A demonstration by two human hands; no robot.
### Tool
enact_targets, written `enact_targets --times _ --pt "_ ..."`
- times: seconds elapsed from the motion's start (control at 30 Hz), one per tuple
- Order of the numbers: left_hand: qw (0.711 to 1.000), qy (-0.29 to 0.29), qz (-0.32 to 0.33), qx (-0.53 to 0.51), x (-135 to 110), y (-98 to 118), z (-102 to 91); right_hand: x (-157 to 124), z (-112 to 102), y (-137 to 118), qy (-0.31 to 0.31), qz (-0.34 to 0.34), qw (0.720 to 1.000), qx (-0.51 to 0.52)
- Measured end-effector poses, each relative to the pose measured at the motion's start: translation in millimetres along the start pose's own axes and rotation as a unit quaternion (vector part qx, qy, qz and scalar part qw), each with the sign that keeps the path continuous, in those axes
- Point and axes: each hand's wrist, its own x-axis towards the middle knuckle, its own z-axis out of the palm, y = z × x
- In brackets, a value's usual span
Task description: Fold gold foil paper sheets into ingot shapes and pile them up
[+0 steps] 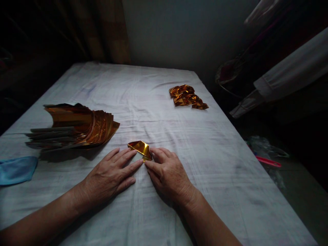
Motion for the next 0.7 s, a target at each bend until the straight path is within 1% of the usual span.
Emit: enact_targets --times 0.2,0.33,0.57,0.7 --pt "1.000 0.002 -0.004 -0.005 -0.5 -0.7 1.2 -1.1 0.8 1.4 -0.001 0.013 1.000 -0.019" --pt "1.000 -0.004 -0.004 -0.006 -0.2 -0.9 0.0 -1.0 -0.2 1.2 0.005 0.009 0.999 -0.039" --pt "1.000 -0.010 -0.004 -0.006 0.1 -1.0 0.2 -2.3 -1.0 3.0 0.016 0.012 0.999 -0.032" --pt "1.000 -0.006 -0.001 0.005 0.5 -0.8 -0.5 -2.4 0.3 -0.6 0.023 0.007 0.999 -0.041"
